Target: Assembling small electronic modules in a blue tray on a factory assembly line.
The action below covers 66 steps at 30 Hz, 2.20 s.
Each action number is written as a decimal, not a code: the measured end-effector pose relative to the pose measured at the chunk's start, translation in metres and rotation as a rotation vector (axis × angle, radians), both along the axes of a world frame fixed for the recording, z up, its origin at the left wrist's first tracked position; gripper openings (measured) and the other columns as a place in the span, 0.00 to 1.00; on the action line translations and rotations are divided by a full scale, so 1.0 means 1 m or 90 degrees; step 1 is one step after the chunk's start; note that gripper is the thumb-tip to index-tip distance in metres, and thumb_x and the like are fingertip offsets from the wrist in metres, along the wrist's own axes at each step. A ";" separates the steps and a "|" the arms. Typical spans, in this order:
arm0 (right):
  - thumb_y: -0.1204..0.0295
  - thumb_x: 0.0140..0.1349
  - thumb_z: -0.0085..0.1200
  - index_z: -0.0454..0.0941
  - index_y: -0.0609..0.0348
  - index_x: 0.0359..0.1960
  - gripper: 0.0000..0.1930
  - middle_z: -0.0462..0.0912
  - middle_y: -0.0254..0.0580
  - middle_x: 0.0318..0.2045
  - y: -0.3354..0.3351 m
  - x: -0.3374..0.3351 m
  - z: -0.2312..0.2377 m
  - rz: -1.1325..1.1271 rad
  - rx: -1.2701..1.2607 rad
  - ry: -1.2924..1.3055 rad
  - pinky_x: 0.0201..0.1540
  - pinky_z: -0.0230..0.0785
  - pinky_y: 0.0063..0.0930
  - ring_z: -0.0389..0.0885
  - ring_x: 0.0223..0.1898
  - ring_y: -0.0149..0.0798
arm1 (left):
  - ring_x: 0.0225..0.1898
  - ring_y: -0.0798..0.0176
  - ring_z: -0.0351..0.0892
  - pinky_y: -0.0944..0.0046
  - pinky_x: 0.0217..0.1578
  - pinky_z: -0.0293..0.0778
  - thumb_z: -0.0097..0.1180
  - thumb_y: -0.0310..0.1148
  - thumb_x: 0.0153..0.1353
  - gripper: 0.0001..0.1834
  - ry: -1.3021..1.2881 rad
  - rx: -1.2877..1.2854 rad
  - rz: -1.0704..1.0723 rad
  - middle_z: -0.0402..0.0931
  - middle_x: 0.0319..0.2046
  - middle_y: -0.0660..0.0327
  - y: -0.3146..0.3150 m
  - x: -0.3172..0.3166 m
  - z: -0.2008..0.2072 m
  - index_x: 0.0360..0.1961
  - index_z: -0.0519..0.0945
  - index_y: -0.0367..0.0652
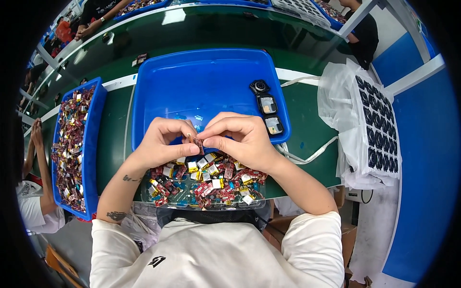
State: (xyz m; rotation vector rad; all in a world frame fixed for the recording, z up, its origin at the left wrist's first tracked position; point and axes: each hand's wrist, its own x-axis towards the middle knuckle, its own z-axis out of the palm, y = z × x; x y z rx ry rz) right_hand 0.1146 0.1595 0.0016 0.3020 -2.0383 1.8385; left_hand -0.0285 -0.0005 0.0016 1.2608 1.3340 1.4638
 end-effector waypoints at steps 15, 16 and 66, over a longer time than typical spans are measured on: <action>0.75 0.58 0.58 0.78 0.63 0.32 0.04 0.78 0.35 0.31 0.001 -0.002 0.001 0.040 0.010 -0.065 0.32 0.65 0.17 0.74 0.30 0.23 | 0.26 0.73 0.71 0.72 0.29 0.66 0.66 0.28 0.48 0.07 0.114 0.028 -0.032 0.75 0.21 0.65 0.000 0.004 0.002 0.23 0.79 0.40; 0.75 0.58 0.58 0.78 0.63 0.32 0.04 0.78 0.35 0.31 0.000 -0.001 0.001 0.040 0.011 -0.065 0.32 0.65 0.17 0.74 0.30 0.23 | 0.26 0.73 0.71 0.71 0.29 0.66 0.66 0.28 0.47 0.07 0.120 0.036 -0.018 0.75 0.21 0.65 0.000 0.005 0.001 0.23 0.79 0.39; 0.75 0.53 0.63 0.80 0.63 0.26 0.05 0.79 0.35 0.26 -0.005 0.000 -0.006 -0.182 0.008 -0.015 0.27 0.62 0.17 0.71 0.25 0.23 | 0.25 0.78 0.73 0.77 0.25 0.67 0.62 0.30 0.56 0.07 0.012 -0.029 0.181 0.78 0.24 0.65 -0.001 0.013 0.005 0.32 0.82 0.36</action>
